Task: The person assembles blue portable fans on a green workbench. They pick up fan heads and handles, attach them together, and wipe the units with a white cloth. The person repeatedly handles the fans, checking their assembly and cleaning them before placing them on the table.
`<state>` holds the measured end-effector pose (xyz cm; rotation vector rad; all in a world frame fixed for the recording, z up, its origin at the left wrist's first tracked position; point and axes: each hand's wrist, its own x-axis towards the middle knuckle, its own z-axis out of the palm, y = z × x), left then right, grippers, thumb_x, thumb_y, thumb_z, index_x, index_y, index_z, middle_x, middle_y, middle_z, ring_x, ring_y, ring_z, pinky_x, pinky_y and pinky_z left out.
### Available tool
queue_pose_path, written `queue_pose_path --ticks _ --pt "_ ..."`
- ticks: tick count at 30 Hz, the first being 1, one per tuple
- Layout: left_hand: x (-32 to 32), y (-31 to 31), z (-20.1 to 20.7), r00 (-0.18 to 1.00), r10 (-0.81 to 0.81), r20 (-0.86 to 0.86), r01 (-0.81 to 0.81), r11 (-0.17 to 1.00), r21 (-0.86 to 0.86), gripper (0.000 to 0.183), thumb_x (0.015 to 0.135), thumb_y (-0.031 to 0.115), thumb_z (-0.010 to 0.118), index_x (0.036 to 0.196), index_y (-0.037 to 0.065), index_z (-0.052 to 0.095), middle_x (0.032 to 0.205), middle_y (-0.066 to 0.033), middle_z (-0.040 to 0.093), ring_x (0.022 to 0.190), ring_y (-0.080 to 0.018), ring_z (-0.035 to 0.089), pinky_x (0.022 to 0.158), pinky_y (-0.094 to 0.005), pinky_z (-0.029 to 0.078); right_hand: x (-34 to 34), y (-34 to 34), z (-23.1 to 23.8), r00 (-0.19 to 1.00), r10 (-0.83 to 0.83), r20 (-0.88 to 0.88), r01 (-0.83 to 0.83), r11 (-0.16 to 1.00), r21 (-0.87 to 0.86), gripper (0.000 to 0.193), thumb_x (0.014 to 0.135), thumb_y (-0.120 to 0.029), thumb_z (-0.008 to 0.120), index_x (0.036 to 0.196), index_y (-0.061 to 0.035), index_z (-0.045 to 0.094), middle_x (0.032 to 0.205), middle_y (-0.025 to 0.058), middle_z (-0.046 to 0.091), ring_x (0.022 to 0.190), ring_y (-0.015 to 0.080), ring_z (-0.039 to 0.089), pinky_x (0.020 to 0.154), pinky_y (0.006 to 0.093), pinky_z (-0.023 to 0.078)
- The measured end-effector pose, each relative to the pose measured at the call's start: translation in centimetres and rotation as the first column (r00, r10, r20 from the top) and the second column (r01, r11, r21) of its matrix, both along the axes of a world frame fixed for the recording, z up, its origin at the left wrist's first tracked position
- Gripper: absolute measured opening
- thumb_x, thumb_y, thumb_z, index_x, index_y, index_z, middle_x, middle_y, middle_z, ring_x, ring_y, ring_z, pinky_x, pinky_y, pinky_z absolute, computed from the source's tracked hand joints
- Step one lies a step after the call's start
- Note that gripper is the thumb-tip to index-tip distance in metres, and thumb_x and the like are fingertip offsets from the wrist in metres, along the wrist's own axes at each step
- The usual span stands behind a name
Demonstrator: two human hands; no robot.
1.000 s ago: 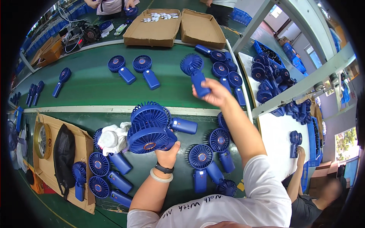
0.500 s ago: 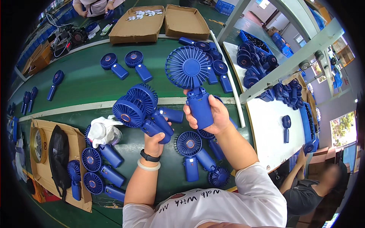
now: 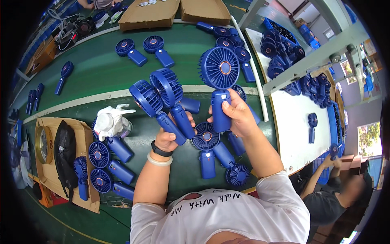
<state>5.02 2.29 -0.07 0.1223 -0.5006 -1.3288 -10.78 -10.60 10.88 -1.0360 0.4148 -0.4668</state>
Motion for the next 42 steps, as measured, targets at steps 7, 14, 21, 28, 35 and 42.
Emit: queue_pose_path --ticks 7,14,21,28,35,42 --pt "-0.7 0.0 1.1 0.973 -0.047 0.228 0.025 0.995 0.099 0.08 0.057 0.017 0.076 0.127 0.009 0.037 0.13 -0.0164 0.04 0.117 -0.0302 0.045 0.088 -0.0457 0.048 -4.2 -0.3 -0.9 0.992 -0.112 -0.058 0.103 0.985 -0.141 0.046 0.083 -0.004 0.06 0.125 -0.0024 0.042 0.103 0.0073 0.059 0.091 0.0164 0.061 0.083 0.0311 0.05" --pt "-4.8 0.2 5.1 0.96 -0.11 0.256 0.072 0.986 0.153 0.082 0.06 0.011 0.073 0.133 0.006 0.035 0.139 -0.0197 0.032 0.126 -0.035 0.039 0.091 -0.0497 0.048 -7.7 0.0 -2.3 0.988 -0.154 0.033 0.156 0.985 -0.07 0.05 0.079 -0.005 0.066 0.124 -0.0006 0.045 0.108 0.0104 0.061 0.1 0.0193 0.06 0.091 0.0334 0.047" --pt "-8.8 1.3 6.7 0.941 -0.128 0.314 0.044 0.964 0.262 0.09 0.062 0.01 0.074 0.139 0.004 0.026 0.141 -0.0177 0.028 0.131 -0.0363 0.032 0.093 -0.0553 0.045 -9.0 0.7 -3.3 0.964 -0.251 0.091 0.257 0.965 -0.059 0.051 0.079 -0.003 0.066 0.125 0.0002 0.045 0.114 0.0099 0.058 0.104 0.0185 0.058 0.094 0.0327 0.044" --pt "-11.0 1.2 6.8 0.922 -0.12 0.368 0.026 0.968 0.251 0.093 0.062 0.01 0.075 0.139 0.003 0.024 0.144 -0.021 0.021 0.134 -0.0403 0.024 0.094 -0.0597 0.043 -10.8 0.8 -2.6 0.956 -0.271 0.111 0.277 0.96 -0.04 0.05 0.08 0.0 0.062 0.126 -0.0016 0.043 0.115 0.0076 0.055 0.103 0.0141 0.055 0.093 0.0298 0.043" --pt "-14.2 0.3 7.3 0.918 -0.144 0.37 0.033 0.956 0.29 0.094 0.064 0.011 0.077 0.14 0.004 0.022 0.142 -0.0146 0.028 0.132 -0.0325 0.03 0.093 -0.0476 0.046 -13.1 0.1 -3.4 0.94 -0.338 0.045 0.34 0.939 -0.056 0.05 0.08 0.002 0.061 0.126 -0.0008 0.042 0.114 0.0094 0.056 0.104 0.0162 0.056 0.092 0.0296 0.044" --pt "-17.2 -1.1 8.1 0.419 -0.384 0.822 -0.067 0.89 0.45 0.078 0.067 0.012 0.073 0.131 -0.004 0.032 0.134 -0.0225 0.034 0.127 -0.0354 0.034 0.098 -0.0394 0.039 -16.7 4.2 -5.0 0.982 -0.14 0.125 0.142 0.99 -0.003 0.076 0.071 -0.017 0.075 0.134 -0.0013 0.035 0.128 0.0124 0.046 0.119 0.0239 0.046 0.101 0.0382 0.037"
